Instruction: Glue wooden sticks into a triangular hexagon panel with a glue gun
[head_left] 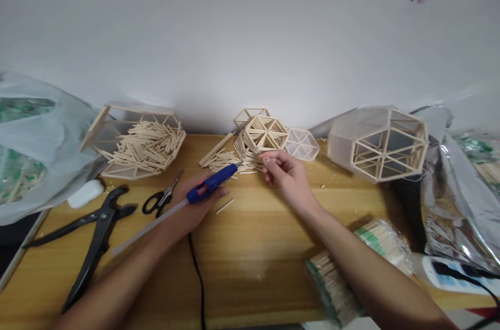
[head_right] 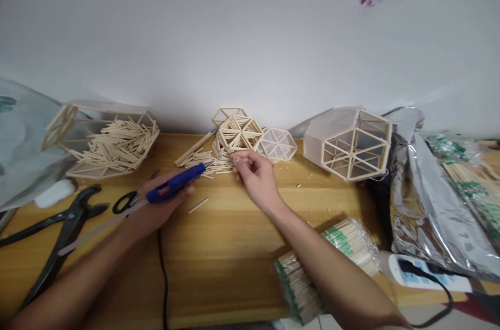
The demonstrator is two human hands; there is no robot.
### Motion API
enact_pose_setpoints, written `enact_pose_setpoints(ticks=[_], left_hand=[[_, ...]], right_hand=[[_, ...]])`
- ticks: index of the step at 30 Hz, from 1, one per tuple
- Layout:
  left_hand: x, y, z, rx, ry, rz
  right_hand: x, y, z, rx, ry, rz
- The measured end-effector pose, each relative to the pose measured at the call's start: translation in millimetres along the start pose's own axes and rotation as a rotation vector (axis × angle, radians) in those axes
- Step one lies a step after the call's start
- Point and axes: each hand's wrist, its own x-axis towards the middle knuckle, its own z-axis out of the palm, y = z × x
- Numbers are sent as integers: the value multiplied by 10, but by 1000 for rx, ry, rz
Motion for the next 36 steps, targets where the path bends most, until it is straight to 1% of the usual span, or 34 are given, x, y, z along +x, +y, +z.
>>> enact_pose_setpoints(ticks=[2, 5, 7, 9, 13, 16, 18, 26, 36], left_hand=[[-17, -21, -15, 11, 52, -92], [-45, -86, -12, -16, 96, -221], [-57, -124, 2, -64, 101, -299], [-61, -142, 14, -135, 99, -337], [-66, -140, 17, -229, 68, -290], [-80, -142, 5, -206, 58, -283], [-90, -150, -2, -194, 57, -284], [-97, -175, -7, -190, 90, -269], [-91, -103, -12, -177, 116, -280]], right_hand=[[-5, 6, 2, -2, -13, -10], [-13, 10, 9, 14, -46, -6], [-16, 6, 13, 48, -72, 14], [-18, -4, 16, 92, -105, 43], [-41, -27, 30, 180, -187, 128], [-65, -33, 48, 240, -220, 200], [-74, -29, 58, 261, -226, 220], [-62, -2, 52, 248, -237, 226], [-93, -61, 59, 218, -269, 201]])
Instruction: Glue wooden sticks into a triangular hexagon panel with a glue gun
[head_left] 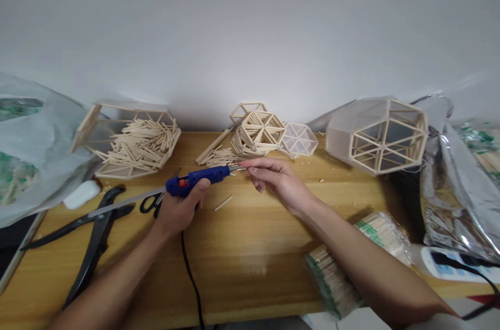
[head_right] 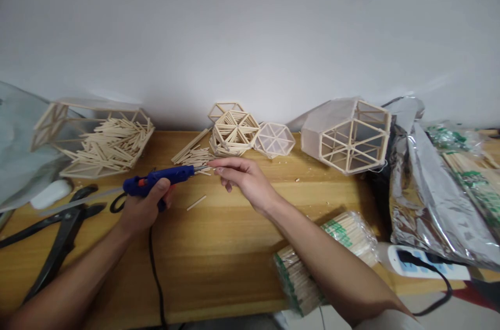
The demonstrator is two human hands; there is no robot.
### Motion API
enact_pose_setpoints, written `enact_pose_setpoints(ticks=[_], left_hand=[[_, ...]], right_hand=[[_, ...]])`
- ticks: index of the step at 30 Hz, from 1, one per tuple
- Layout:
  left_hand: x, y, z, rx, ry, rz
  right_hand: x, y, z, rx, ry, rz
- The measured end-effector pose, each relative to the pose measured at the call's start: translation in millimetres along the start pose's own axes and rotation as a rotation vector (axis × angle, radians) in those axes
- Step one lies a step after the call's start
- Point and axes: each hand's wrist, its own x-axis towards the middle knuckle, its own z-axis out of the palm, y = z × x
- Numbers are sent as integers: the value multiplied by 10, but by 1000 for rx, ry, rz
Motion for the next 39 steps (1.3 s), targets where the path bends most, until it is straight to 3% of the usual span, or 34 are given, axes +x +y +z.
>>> enact_pose_setpoints(ticks=[9, 16, 20, 27, 39], left_hand=[[-9, -11, -7, 57, -18, 18], [-19, 35, -8, 47, -35, 16], [27, 42, -31, -44, 13, 15], [67, 39, -10, -180, 53, -25], [62, 44, 2, -192, 48, -32]], right_hand=[[-32, -10, 34, -185, 39, -86], [-4, 32, 26, -175, 73, -139], [22, 17, -40, -145, 130, -157], [12, -46, -35, 101, -31, -61], [-13, -24, 1, 78, -19, -119]])
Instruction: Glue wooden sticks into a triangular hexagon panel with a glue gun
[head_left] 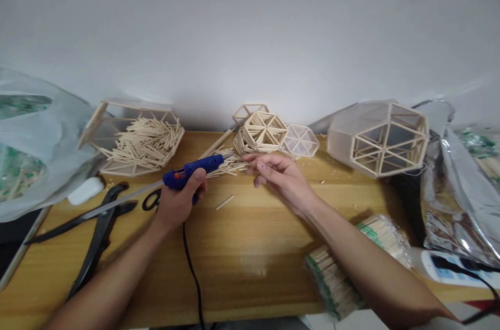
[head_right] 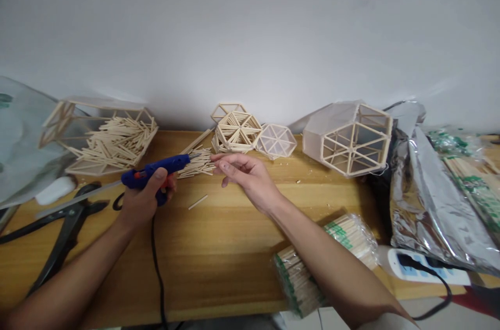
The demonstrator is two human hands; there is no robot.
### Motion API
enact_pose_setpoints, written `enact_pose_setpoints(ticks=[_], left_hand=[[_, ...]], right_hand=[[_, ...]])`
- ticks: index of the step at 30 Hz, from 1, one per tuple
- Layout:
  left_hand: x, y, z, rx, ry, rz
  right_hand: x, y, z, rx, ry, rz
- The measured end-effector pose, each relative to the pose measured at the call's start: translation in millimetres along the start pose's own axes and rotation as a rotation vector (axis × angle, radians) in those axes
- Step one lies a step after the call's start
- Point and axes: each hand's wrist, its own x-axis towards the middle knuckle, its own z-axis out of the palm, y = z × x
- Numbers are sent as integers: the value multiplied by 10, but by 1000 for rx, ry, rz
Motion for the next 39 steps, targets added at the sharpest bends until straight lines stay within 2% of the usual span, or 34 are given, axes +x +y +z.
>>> enact_pose_setpoints(ticks=[6, 12, 18, 22, 28, 37, 39], left_hand=[[0, -31, -5, 10, 6, -25], [-1, -38, -8, 15, 5, -37], [6, -63, -14, 10, -3, -42], [7, -61, -8, 10, -5, -27], [10, -40, -1, -5, 0, -21], [13, -45, 4, 20, -10, 1], [9, -35, 13, 18, 2, -8]], right_hand=[[-11, -12, -18, 17, -81, 50], [6, 19, -37, -26, -9, 9], [-28, 5, -16, 70, -29, 3], [-28, 0, -35, 84, -92, 45], [-13, 29, -21, 74, -10, 16], [-22, -3, -47, 202, -188, 49], [-15, 8, -58, 192, -183, 67]])
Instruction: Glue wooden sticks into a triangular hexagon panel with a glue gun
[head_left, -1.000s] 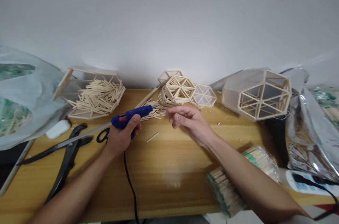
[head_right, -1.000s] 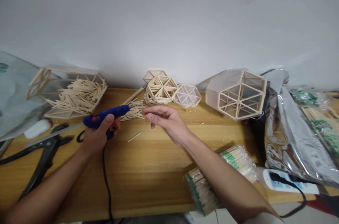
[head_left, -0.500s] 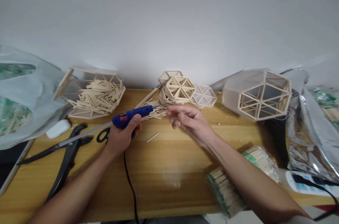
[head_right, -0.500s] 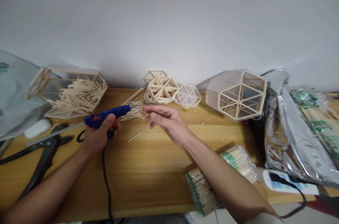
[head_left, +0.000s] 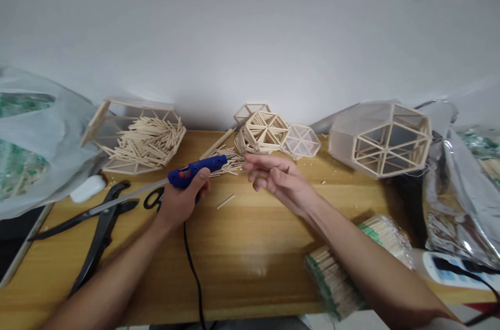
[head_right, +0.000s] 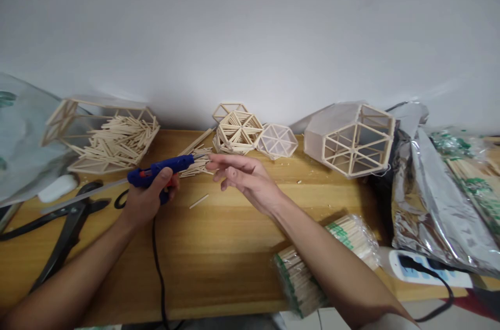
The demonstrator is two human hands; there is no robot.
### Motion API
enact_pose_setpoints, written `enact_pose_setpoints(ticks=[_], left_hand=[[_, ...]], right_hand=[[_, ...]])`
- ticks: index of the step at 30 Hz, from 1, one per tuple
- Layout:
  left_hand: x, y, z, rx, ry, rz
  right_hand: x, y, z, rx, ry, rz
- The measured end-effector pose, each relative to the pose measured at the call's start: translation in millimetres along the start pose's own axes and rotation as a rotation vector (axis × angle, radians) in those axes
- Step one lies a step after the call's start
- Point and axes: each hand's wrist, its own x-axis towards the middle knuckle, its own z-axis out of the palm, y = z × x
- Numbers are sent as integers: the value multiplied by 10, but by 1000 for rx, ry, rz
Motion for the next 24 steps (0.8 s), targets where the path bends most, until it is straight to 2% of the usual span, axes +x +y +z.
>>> enact_pose_setpoints(ticks=[3, 6, 11, 15, 20, 24], left_hand=[[-7, 12, 11, -10, 17, -13], [-10, 14, 15, -14, 14, -18], [-1, 12, 13, -9, 9, -8], [7, 8, 12, -1, 8, -4], [8, -13, 7, 6, 1, 2], [15, -12, 4, 26, 0, 16]], right_hand=[[12, 24, -1, -22, 70, -12], [12, 36, 18, -7, 75, -36], [-17, 12, 26, 53, 20, -26], [-24, -13, -4, 83, -97, 38], [-15, 12, 0, 49, 25, -10], [-16, 24, 36, 25, 24, -35]])
